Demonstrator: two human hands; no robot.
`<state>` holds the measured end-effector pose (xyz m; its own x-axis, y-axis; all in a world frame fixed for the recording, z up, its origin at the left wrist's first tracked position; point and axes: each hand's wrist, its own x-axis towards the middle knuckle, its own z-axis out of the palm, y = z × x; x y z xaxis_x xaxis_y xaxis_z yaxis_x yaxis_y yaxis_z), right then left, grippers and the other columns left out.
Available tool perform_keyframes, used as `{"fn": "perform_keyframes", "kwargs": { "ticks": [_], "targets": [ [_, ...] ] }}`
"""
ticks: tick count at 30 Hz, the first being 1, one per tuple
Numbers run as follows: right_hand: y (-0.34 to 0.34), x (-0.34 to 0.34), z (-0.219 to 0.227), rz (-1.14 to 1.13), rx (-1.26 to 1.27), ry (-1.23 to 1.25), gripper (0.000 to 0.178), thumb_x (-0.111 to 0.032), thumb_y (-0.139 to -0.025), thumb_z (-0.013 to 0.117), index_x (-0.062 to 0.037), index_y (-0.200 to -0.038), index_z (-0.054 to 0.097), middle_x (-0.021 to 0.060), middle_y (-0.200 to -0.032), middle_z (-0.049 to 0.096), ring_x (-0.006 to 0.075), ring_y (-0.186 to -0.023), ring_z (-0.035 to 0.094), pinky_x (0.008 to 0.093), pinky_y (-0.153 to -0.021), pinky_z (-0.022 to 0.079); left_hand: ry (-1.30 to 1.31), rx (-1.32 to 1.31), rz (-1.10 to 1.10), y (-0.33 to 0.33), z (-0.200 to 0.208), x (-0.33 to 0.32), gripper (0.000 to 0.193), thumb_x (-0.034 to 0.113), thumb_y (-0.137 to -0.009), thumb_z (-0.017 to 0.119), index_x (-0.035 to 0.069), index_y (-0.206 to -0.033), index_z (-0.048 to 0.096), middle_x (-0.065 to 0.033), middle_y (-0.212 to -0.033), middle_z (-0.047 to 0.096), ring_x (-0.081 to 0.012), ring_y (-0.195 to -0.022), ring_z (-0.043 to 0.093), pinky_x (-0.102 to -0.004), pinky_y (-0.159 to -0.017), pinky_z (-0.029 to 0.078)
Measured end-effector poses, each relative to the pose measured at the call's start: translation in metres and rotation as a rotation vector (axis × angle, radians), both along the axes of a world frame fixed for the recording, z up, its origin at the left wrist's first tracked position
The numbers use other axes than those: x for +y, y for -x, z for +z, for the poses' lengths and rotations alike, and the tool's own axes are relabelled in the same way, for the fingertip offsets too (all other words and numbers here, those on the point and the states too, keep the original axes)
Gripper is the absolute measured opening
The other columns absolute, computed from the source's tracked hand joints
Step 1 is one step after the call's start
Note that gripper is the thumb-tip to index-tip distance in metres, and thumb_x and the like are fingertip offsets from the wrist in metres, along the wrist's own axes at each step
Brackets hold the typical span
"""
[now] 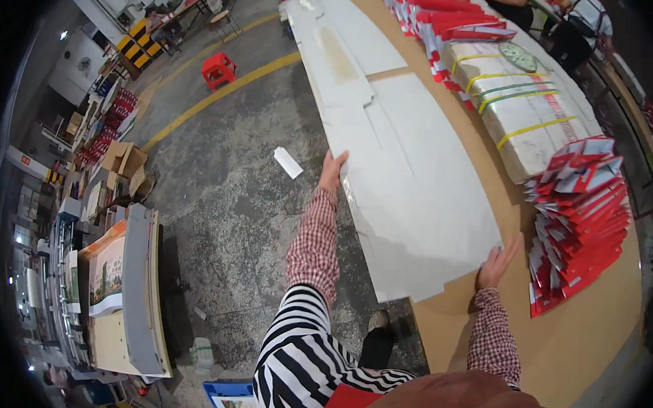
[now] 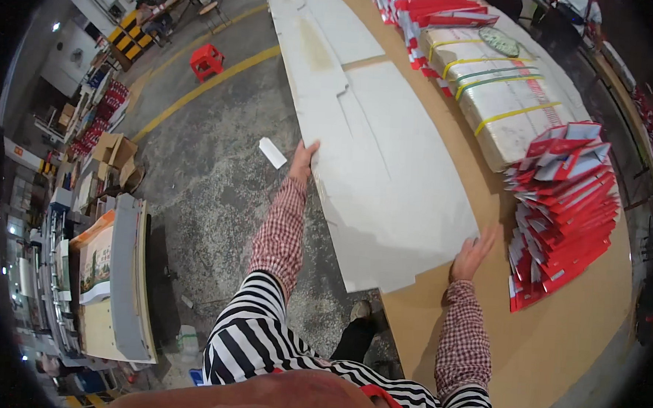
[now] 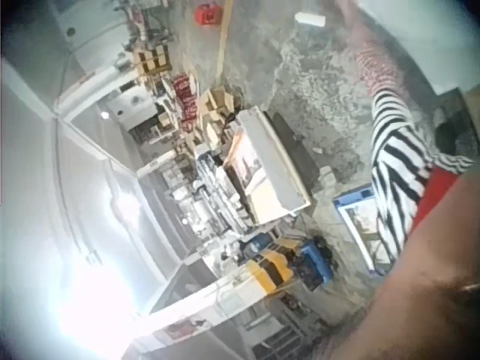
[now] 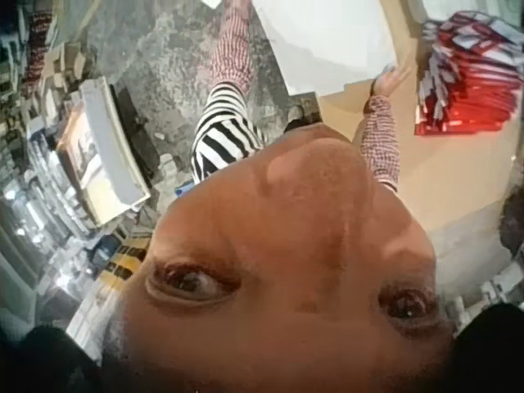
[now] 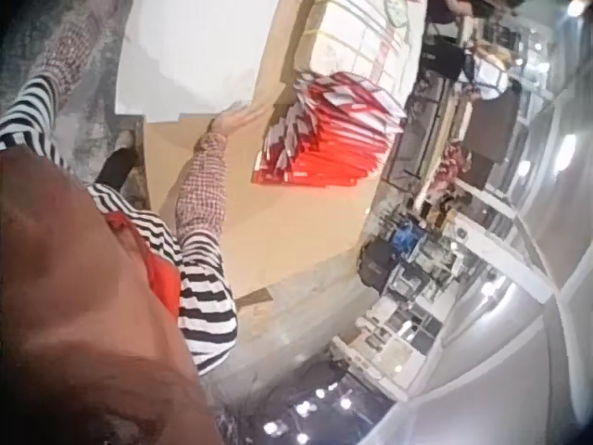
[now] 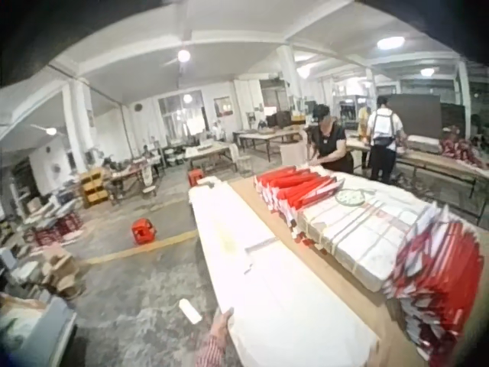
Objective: The person folds white cardboard pieces into small rectangular boxes. They place a red and white printed insert into each box and then stack the finished units on the table. The process is repeated continuously throughout the video.
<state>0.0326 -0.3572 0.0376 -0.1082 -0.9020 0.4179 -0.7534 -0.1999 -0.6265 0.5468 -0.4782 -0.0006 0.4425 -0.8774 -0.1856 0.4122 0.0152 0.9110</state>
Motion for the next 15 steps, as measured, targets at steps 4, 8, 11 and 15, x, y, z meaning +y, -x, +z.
{"fn": "perform_keyframes", "kwargs": {
  "ticks": [4,8,11,15],
  "targets": [
    [0.037,0.121,0.010,0.213,-0.115,-0.023,0.056,-0.020,-0.097,0.047,0.0002,-0.148,0.034,0.0253,-0.159,0.018,0.0413,-0.148,0.018,0.0492,-0.119,0.016,-0.143,0.011,0.076,0.041,0.003,0.076,0.056,0.011,-0.091,0.068,-0.002,-0.140,0.042,-0.0186,-0.133,0.057,-0.0299,-0.119,0.058,-0.0418,-0.095,0.051],
    [0.158,0.270,0.023,0.230,-0.008,-0.227,0.057,-0.024,-0.099,0.046,-0.0021,-0.150,0.032,0.0242,-0.160,0.017,0.0422,-0.147,0.019,0.0503,-0.119,0.016,-0.197,0.032,-0.085,0.147,0.039,0.148,0.058,0.013,-0.092,0.068,-0.002,-0.141,0.041,-0.0181,-0.134,0.056,-0.0299,-0.120,0.057,-0.0413,-0.100,0.047],
    [0.251,0.364,0.019,0.224,0.054,-0.371,0.058,-0.030,-0.100,0.046,-0.0035,-0.150,0.032,0.0232,-0.161,0.017,0.0426,-0.146,0.019,0.0520,-0.119,0.016,-0.158,-0.053,-0.013,0.150,0.019,0.216,0.057,0.013,-0.092,0.068,-0.002,-0.140,0.041,-0.0171,-0.134,0.057,-0.0296,-0.120,0.057,-0.0400,-0.100,0.047],
    [0.372,0.470,0.017,0.081,0.308,-0.438,0.060,-0.035,-0.101,0.046,-0.0049,-0.151,0.033,0.0206,-0.161,0.019,0.0408,-0.147,0.020,0.0521,-0.119,0.015,-0.215,-0.025,-0.042,0.215,0.028,0.263,0.054,0.012,-0.093,0.066,-0.002,-0.140,0.043,-0.0159,-0.135,0.056,-0.0294,-0.120,0.057,-0.0405,-0.100,0.046]
  ]
}}
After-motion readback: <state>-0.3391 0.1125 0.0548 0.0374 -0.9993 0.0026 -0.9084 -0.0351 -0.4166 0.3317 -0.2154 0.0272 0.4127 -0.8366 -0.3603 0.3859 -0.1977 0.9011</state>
